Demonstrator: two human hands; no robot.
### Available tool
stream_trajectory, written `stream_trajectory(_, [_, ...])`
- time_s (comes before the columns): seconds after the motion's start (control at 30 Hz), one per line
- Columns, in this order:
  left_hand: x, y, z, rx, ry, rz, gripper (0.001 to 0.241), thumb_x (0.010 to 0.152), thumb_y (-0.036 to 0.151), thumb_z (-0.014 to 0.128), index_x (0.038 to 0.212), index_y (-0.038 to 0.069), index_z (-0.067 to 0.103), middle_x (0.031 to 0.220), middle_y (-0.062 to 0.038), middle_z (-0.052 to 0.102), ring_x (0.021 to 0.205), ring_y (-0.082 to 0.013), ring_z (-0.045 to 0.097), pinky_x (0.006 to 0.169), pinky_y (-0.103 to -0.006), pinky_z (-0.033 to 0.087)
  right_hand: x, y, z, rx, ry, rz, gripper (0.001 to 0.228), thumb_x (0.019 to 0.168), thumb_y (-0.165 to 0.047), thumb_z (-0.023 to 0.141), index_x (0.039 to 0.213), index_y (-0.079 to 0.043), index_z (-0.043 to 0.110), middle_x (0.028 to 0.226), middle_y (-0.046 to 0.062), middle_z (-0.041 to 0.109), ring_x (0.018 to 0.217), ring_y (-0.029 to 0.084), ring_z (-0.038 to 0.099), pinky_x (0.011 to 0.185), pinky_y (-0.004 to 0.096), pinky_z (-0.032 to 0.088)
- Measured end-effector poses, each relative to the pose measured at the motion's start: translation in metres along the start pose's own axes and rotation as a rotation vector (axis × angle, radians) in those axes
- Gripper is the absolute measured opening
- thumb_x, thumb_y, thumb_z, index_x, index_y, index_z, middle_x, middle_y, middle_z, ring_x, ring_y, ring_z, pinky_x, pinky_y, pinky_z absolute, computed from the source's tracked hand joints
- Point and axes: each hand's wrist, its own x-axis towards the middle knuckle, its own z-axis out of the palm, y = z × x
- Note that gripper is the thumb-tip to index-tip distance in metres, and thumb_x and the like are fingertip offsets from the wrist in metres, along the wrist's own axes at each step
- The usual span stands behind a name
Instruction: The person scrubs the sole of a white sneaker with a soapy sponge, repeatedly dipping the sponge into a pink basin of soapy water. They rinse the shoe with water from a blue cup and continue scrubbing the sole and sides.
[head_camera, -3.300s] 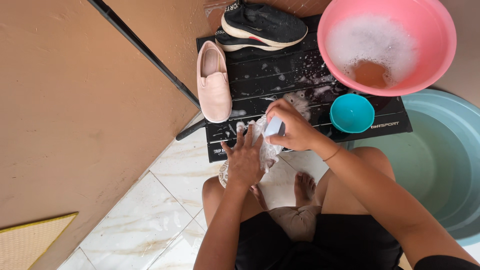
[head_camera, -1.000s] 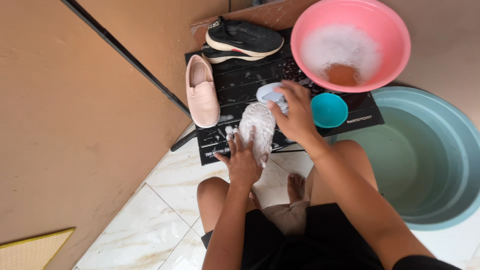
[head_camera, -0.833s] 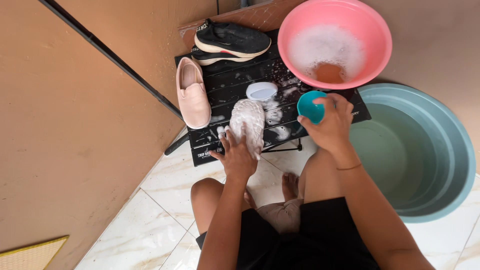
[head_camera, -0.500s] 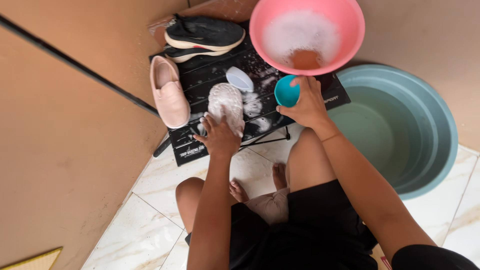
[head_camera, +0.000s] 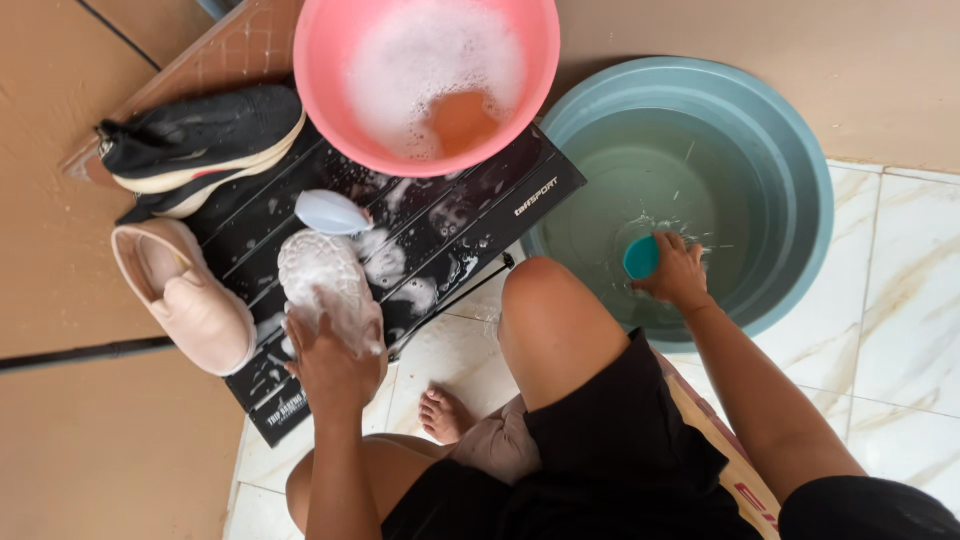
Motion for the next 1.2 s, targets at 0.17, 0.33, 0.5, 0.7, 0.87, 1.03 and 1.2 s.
stream_trajectory(0.17, [0.008, -0.016, 0.019, 0.012, 0.043, 0.052, 0.082, 0.087, 0.048, 0.074, 0.150, -0.001, 0.056, 0.161, -0.040, 0.036, 0.153, -0.0533, 0.033, 0.100, -0.0834, 0.039, 0.041, 0.024, 0.060, -0.001, -0.058, 0.060, 0.115, 0.052, -0.052, 0.098, 0.150, -0.014, 0.052, 0.148, 0.019, 0.050, 0.123, 0.055, 0.058, 0.107, 0.058, 0.043])
stream_trajectory(0.33, [0.014, -0.025, 0.026, -0.038, 0.008, 0.087, 0.082, 0.090, 0.040, 0.069, 0.155, -0.003, 0.042, 0.166, -0.041, 0.019, 0.155, -0.0560, 0.020, 0.107, -0.0819, 0.031, 0.056, 0.000, 0.063, 0.109, -0.149, 0.093, 0.128, 0.059, -0.037, 0.100, 0.163, -0.010, 0.030, 0.161, 0.029, 0.034, 0.147, 0.049, 0.035, 0.118, 0.061, 0.030])
stream_trajectory(0.5, [0.013, -0.018, 0.026, 0.090, -0.060, 0.018, 0.089, 0.097, 0.058, 0.048, 0.170, 0.019, 0.014, 0.168, -0.030, 0.026, 0.159, -0.0418, 0.017, 0.114, -0.0745, 0.026, 0.042, -0.034, -0.003, 0.221, 0.042, -0.265, 0.118, 0.059, -0.033, 0.099, 0.160, -0.014, 0.042, 0.162, 0.018, 0.042, 0.146, 0.046, 0.038, 0.115, 0.060, 0.036])
stream_trajectory(0.7, [0.010, -0.016, 0.031, 0.069, -0.009, 0.025, 0.092, 0.101, 0.065, 0.050, 0.170, 0.018, 0.010, 0.168, -0.033, 0.023, 0.157, -0.0466, 0.020, 0.114, -0.0752, 0.025, 0.022, -0.104, -0.130, 0.007, 0.086, -0.585, 0.115, 0.059, -0.045, 0.092, 0.160, -0.010, 0.048, 0.157, 0.021, 0.052, 0.139, 0.046, 0.048, 0.111, 0.058, 0.042])
stream_trajectory(0.87, [0.009, -0.014, 0.028, 0.014, -0.046, -0.007, 0.090, 0.103, 0.058, 0.052, 0.169, 0.016, 0.008, 0.168, -0.034, 0.018, 0.157, -0.0475, 0.016, 0.120, -0.0674, 0.023, -0.027, -0.218, -0.232, -0.166, -0.149, -0.515, 0.102, 0.060, -0.043, 0.090, 0.153, -0.025, 0.053, 0.158, -0.001, 0.050, 0.140, 0.036, 0.048, 0.106, 0.055, 0.046])
stream_trajectory(1.03, [0.012, -0.004, 0.025, 0.124, -0.081, -0.056, 0.091, 0.103, 0.067, 0.042, 0.169, 0.014, 0.007, 0.171, -0.030, 0.013, 0.158, -0.0453, 0.014, 0.122, -0.0613, 0.021, -0.045, -0.297, -0.243, -0.112, -0.198, -0.761, 0.111, 0.059, -0.049, 0.092, 0.156, -0.017, 0.048, 0.161, 0.007, 0.048, 0.154, 0.028, 0.035, 0.121, 0.046, 0.032])
stream_trajectory(1.2, [0.008, 0.005, -0.008, -0.011, -0.104, -0.066, 0.088, 0.101, 0.061, 0.051, 0.168, 0.010, 0.025, 0.169, -0.030, 0.020, 0.161, -0.0417, 0.019, 0.123, -0.0613, 0.026, -0.067, -0.380, -0.213, -0.066, -0.218, -1.019, 0.105, 0.062, -0.052, 0.090, 0.153, -0.014, 0.054, 0.150, 0.017, 0.055, 0.134, 0.048, 0.052, 0.104, 0.061, 0.050])
